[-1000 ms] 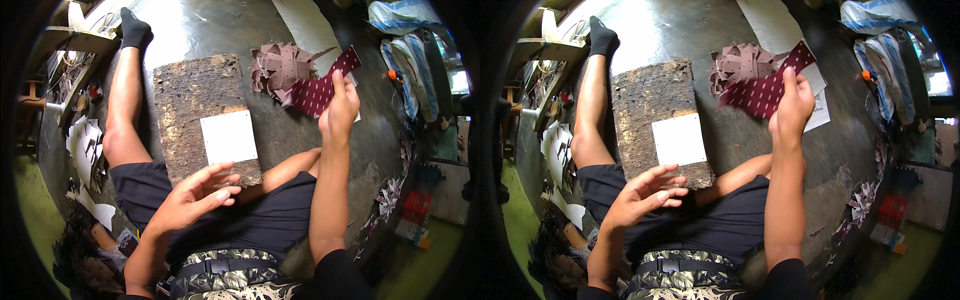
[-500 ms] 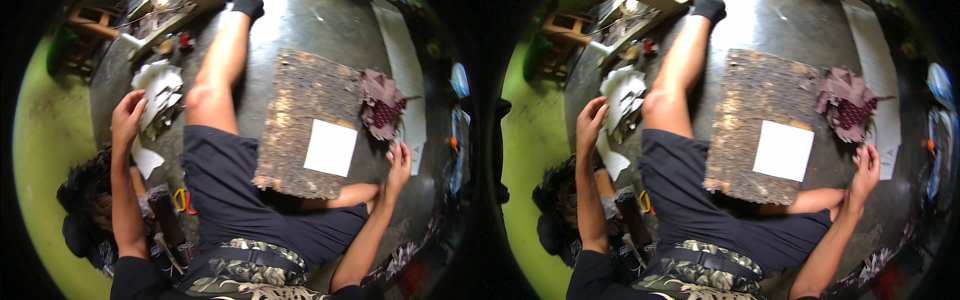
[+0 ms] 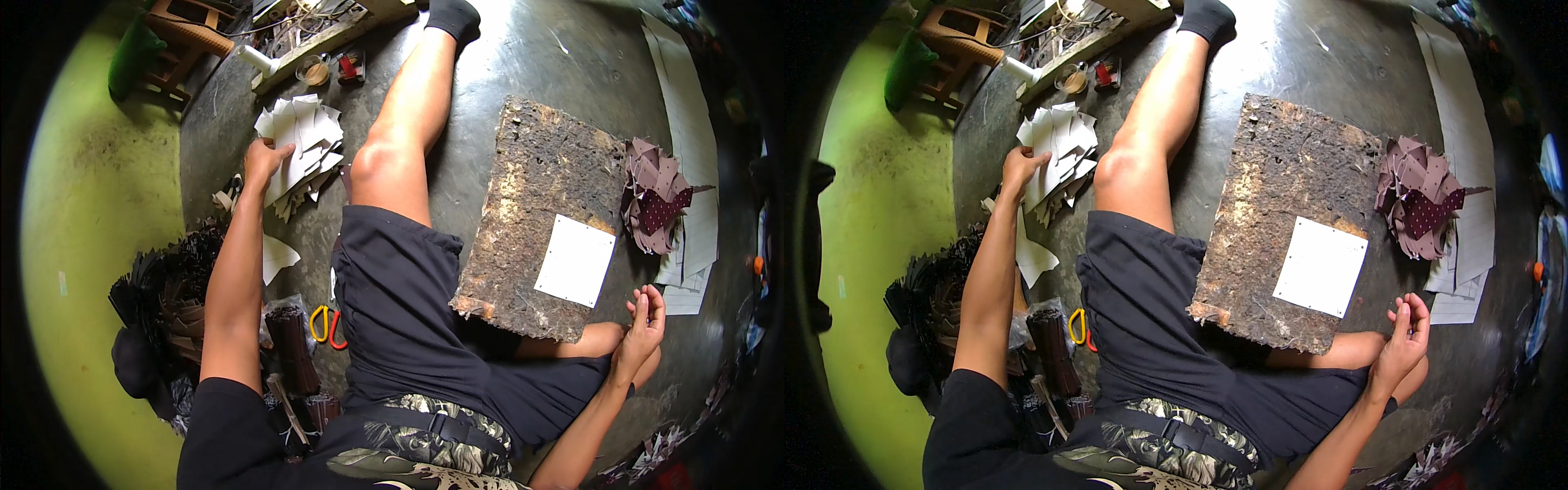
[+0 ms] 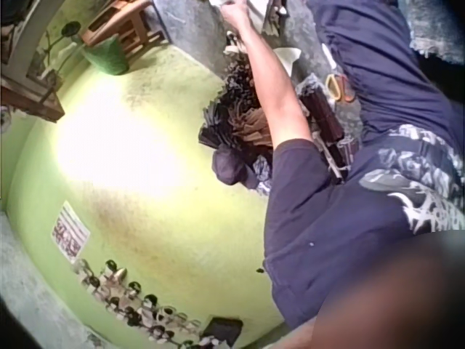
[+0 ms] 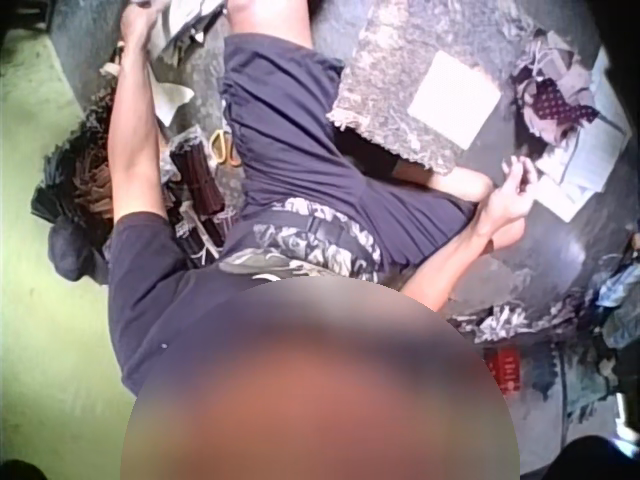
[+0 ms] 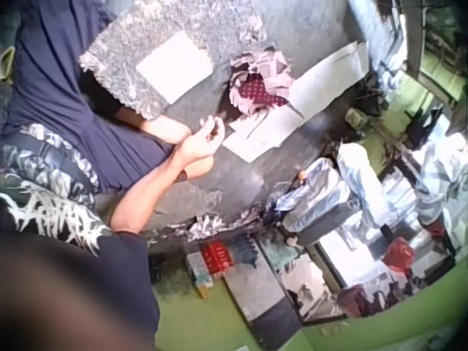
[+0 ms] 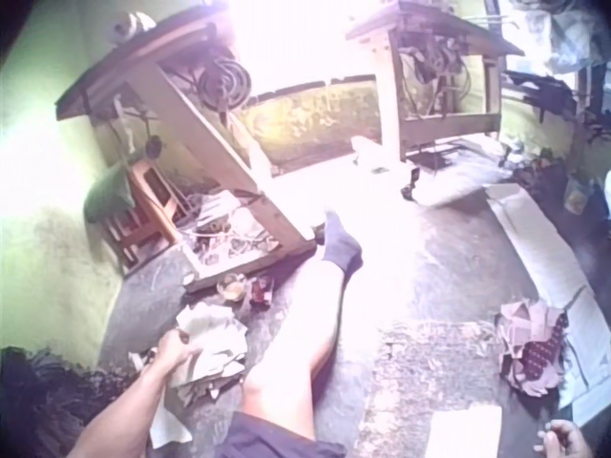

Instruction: The person sits cross-legged on the floor and repeatedly peels the backing off small rectangular adhesive paper pieces. They handle each piece one at a time, peel the backing, and place the finished pieces aside.

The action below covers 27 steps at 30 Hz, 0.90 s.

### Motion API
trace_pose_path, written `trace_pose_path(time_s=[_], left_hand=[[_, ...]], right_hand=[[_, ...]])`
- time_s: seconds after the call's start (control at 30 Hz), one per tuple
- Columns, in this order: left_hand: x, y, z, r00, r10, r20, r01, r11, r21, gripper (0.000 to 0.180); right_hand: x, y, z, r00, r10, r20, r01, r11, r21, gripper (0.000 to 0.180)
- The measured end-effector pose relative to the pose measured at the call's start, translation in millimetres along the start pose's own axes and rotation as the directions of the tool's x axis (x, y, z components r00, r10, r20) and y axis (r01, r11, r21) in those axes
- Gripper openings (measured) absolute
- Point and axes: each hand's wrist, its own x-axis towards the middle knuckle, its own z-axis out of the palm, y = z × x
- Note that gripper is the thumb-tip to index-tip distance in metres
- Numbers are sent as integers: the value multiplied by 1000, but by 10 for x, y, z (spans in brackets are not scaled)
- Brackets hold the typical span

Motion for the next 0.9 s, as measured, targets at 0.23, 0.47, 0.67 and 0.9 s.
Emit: trace_pose_path(time_s=[0.23,0.47,0.67,0.9], left_hand=[[-166,83,18,960,192,-206,-178,980,84,80],[-79,-20,30,941,282,-188,-271,959,83,64],[133,116,12,954,195,-229,-238,955,-177,39],[-1206,1692,-792,728,628,275,-231,602,-764,28]], right_hand=[[-9,33,45,1000,9,23,-9,1000,-13,28],[-33,46,86,999,4,51,-2,1000,-28,25],[-82,3,84,998,2,55,-2,1000,-10,24],[-327,-784,346,989,-38,143,26,996,87,21]])
